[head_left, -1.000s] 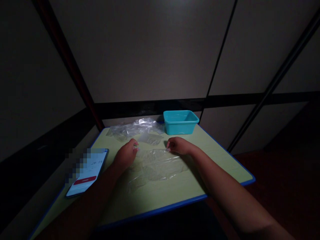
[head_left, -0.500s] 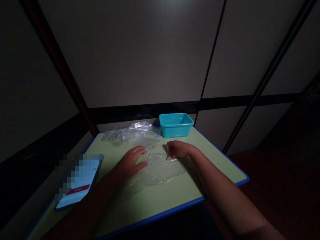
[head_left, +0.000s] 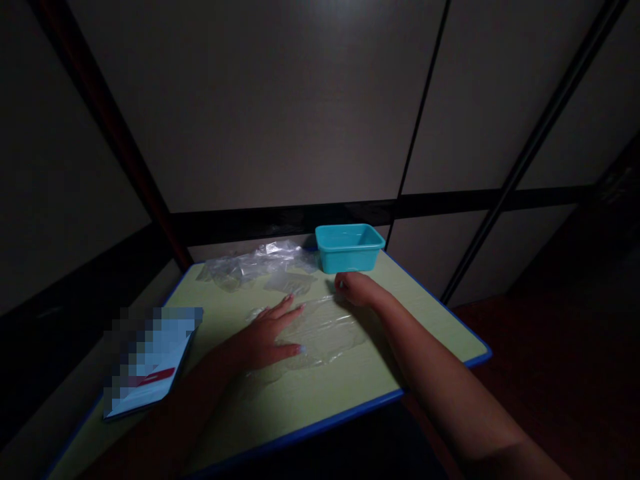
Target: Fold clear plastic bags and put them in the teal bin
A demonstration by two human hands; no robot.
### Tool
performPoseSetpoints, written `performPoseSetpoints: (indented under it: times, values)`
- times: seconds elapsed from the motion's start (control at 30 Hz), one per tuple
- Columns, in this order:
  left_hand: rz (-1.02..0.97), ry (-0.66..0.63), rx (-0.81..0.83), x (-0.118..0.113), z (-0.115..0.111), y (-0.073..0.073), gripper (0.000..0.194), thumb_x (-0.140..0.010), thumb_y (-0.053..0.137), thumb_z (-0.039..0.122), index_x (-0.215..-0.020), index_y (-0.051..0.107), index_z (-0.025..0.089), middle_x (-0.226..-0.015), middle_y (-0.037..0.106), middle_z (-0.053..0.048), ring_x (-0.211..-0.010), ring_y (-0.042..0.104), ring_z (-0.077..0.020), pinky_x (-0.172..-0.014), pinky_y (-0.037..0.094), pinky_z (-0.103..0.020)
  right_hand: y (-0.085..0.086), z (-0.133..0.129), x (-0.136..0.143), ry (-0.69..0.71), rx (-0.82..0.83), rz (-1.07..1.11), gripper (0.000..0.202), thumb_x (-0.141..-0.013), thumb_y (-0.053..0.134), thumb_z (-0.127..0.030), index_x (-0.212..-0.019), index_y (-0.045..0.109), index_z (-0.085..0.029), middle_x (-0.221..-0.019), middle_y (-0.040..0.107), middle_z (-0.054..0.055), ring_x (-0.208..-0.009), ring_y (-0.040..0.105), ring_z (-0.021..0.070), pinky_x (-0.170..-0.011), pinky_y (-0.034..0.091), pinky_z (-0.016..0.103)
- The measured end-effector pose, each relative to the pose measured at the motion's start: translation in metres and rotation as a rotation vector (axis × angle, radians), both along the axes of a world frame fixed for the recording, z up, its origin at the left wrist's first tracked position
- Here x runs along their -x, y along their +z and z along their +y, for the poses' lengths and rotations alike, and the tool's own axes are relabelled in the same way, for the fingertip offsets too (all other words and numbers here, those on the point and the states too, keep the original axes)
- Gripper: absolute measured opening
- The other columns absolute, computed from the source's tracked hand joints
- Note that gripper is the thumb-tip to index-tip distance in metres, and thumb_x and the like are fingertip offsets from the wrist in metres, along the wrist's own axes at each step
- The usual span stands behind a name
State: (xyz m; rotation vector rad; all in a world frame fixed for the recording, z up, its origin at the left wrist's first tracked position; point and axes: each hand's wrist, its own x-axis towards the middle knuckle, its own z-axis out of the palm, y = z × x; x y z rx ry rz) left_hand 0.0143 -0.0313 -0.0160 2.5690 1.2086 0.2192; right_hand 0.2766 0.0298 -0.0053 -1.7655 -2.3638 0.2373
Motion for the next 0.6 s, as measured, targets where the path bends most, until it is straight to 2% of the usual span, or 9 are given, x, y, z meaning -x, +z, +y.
performPoseSetpoints:
  times: [0.1,0.23,0.37,0.47,0.53,0.6]
  values:
    - [-0.010,0.050,-0.105,0.000,0.004,-0.003,0.066,-0.083,0.048,0.048,-0.141,0.025,0.027,-0.148,0.022,-0.009,-0.135,0.022,-0.0278,-0.107,0.012,-0.054,0.003,0.002,-0.003,-0.054,-0.084,0.076,0.017,-0.081,0.051,-0.022,-0.093,0.063,-0.019,-0.091,0.066,0.007,-0.073,0.056,0.0142,-0.059,0.033,0.021]
    - [-0.013,0.095,-0.156,0.004,0.010,-0.008,0.063,-0.084,0.046,0.049,-0.140,0.028,0.026,-0.149,0.021,-0.009,-0.135,0.022,-0.0274,-0.107,0.010,-0.054,0.009,0.002,-0.003,-0.060,-0.117,0.162,0.018,-0.081,0.055,-0.028,-0.093,0.062,-0.017,-0.085,0.065,0.006,-0.071,0.054,0.0133,-0.060,0.034,0.020]
    - [-0.009,0.131,-0.163,0.005,0.012,-0.011,0.056,-0.084,0.045,0.050,-0.133,0.040,0.024,-0.147,0.027,-0.011,-0.134,0.023,-0.0277,-0.106,0.013,-0.054,0.008,-0.001,0.003,-0.004,-0.103,0.191,0.014,-0.079,0.058,-0.024,-0.089,0.063,-0.016,-0.076,0.063,0.003,-0.066,0.052,0.0112,-0.056,0.032,0.019]
    - [-0.001,0.172,-0.176,0.004,0.010,-0.006,0.051,-0.083,0.046,0.050,-0.125,0.050,0.021,-0.142,0.037,-0.013,-0.133,0.027,-0.0267,-0.107,0.015,-0.051,0.004,-0.003,0.010,0.097,-0.050,0.231,0.010,-0.078,0.057,-0.019,-0.085,0.063,-0.015,-0.073,0.063,0.002,-0.063,0.051,0.0099,-0.055,0.031,0.018]
    - [0.023,0.190,-0.169,0.003,0.008,-0.001,0.056,-0.080,0.048,0.053,-0.127,0.048,0.021,-0.144,0.033,-0.014,-0.134,0.024,-0.0281,-0.106,0.009,-0.055,0.001,-0.006,0.014,0.171,-0.013,0.239,0.008,-0.077,0.056,-0.017,-0.082,0.063,-0.015,-0.073,0.063,0.002,-0.063,0.051,0.0095,-0.054,0.030,0.018]
    - [0.077,0.183,-0.127,0.003,0.006,0.002,0.071,-0.076,0.051,0.059,-0.135,0.039,0.022,-0.149,0.020,-0.015,-0.137,0.014,-0.0315,-0.103,0.001,-0.062,0.000,-0.008,0.017,0.214,-0.001,0.219,0.008,-0.077,0.056,-0.015,-0.080,0.063,-0.015,-0.073,0.064,0.002,-0.063,0.050,0.0095,-0.055,0.030,0.018]
